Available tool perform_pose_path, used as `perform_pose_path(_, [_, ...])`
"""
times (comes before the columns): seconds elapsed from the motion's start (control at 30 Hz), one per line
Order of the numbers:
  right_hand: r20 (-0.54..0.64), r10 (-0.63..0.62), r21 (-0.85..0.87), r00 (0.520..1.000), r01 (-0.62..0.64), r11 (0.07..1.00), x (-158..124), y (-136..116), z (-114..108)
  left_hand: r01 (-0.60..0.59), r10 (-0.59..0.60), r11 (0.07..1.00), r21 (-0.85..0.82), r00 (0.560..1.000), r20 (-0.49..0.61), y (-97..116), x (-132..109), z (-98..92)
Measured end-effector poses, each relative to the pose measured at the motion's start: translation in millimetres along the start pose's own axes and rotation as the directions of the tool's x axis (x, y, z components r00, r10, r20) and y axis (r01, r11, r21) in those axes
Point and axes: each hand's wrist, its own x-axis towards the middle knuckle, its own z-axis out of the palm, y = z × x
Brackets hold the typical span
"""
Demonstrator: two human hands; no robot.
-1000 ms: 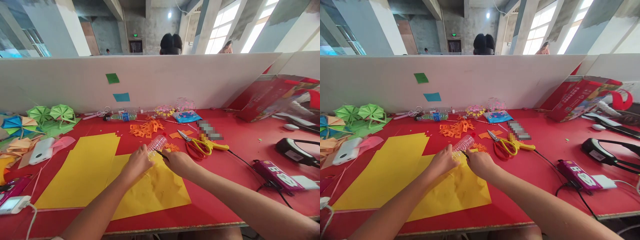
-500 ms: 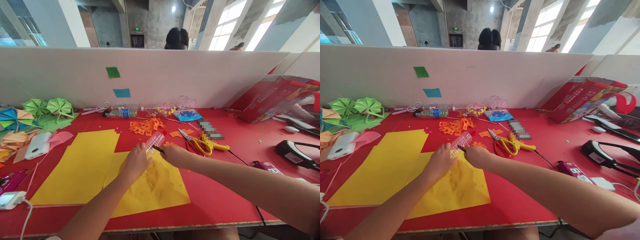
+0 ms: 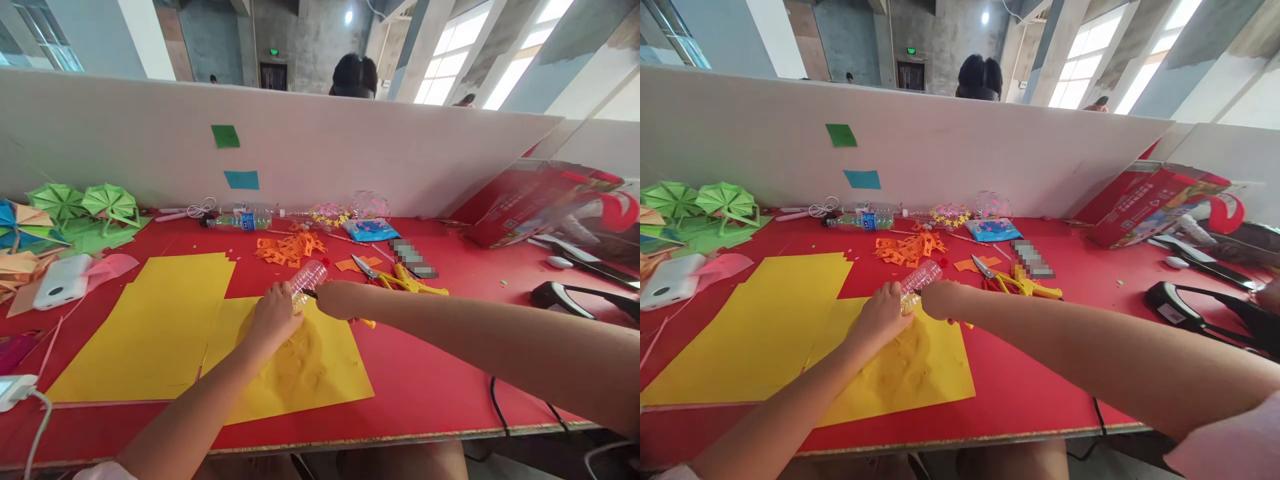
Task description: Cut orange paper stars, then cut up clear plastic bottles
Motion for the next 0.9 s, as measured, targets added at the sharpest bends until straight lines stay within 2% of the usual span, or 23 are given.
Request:
perform_pose_path(0.1, [0.077,0.068,0.007,0.995,-0.069,0.998,-3,-2,-1,-0.005,0.005,1.000,0.018,1.000,-0.012,2,0,-0.8])
perform_pose_path(0.17, [0.085,0.098,0.017,0.992,-0.099,0.995,-5,-2,0,-0.031,0.032,0.999,0.043,0.999,-0.024,2,-1,-1.4])
perform_pose_path(0.4, [-0.069,0.087,0.031,0.994,-0.085,0.996,-18,2,15,-0.077,0.083,0.995,0.061,0.991,-0.101,1,-7,-0.2])
perform_pose_path(0.57, [-0.165,0.047,0.054,0.985,-0.039,0.998,-18,8,8,-0.061,0.061,0.998,0.007,0.995,-0.082,0,-3,2.0])
perform_pose_path(0.73, [-0.168,0.016,0.056,0.986,-0.007,0.998,-11,6,4,-0.069,0.069,0.998,0.009,0.995,-0.073,0,-3,1.5])
perform_pose_path(0.9, [-0.139,0.035,0.036,0.990,-0.030,0.999,-7,1,8,-0.058,0.059,0.998,0.017,0.995,-0.083,0,-4,1.0])
